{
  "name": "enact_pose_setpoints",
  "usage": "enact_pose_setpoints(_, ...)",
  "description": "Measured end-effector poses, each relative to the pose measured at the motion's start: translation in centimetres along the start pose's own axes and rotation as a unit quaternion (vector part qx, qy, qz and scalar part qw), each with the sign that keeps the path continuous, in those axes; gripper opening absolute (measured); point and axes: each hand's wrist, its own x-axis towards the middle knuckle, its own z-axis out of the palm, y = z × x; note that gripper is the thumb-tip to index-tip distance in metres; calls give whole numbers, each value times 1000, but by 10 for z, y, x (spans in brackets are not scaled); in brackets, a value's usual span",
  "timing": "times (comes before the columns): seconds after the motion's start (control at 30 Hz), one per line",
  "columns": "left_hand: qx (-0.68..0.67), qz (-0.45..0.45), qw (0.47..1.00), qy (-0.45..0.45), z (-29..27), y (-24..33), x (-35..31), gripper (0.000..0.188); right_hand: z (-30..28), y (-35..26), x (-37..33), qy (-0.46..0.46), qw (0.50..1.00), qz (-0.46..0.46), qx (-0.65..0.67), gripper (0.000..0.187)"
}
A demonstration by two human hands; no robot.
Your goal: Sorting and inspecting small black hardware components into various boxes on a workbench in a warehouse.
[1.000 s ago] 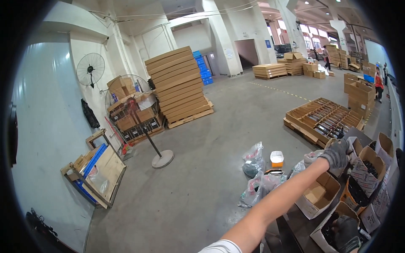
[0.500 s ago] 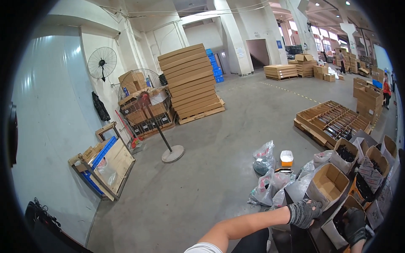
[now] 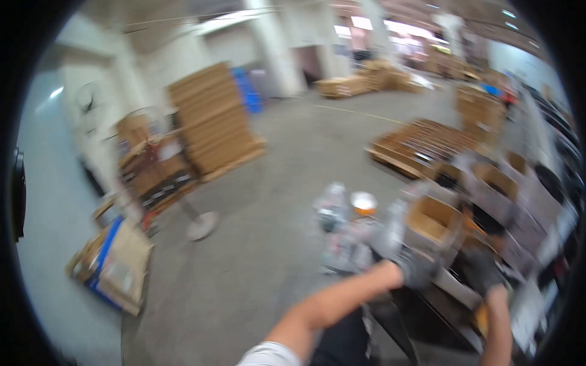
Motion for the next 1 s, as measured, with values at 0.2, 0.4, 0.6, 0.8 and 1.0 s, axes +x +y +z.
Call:
enact_pose_setpoints(0.2, -40, -75, 996, 16, -8, -37, -38, 37, 2, -27, 43, 8, 998, 6, 67, 14)
enact_pose_setpoints(0.4, -81, -39, 996, 24, 11, -9, -14, 32, -12, -4, 5, -34, 991, 83, 98, 16)
enact_pose_setpoints(0.6, -269, -31, 953, 136, 16, -16, -34, 28, -14, 7, 7, -30, 969, 122, 215, 17)
enact_pose_setpoints(0.8, -594, -100, 772, 201, 41, -31, -38, 18, -22, 6, 25, -133, 935, 132, 301, 19)
enact_pose_setpoints(1.0, -665, -97, 705, 226, 42, -20, -54, 31, -20, 7, 26, -143, 883, 177, 411, 24)
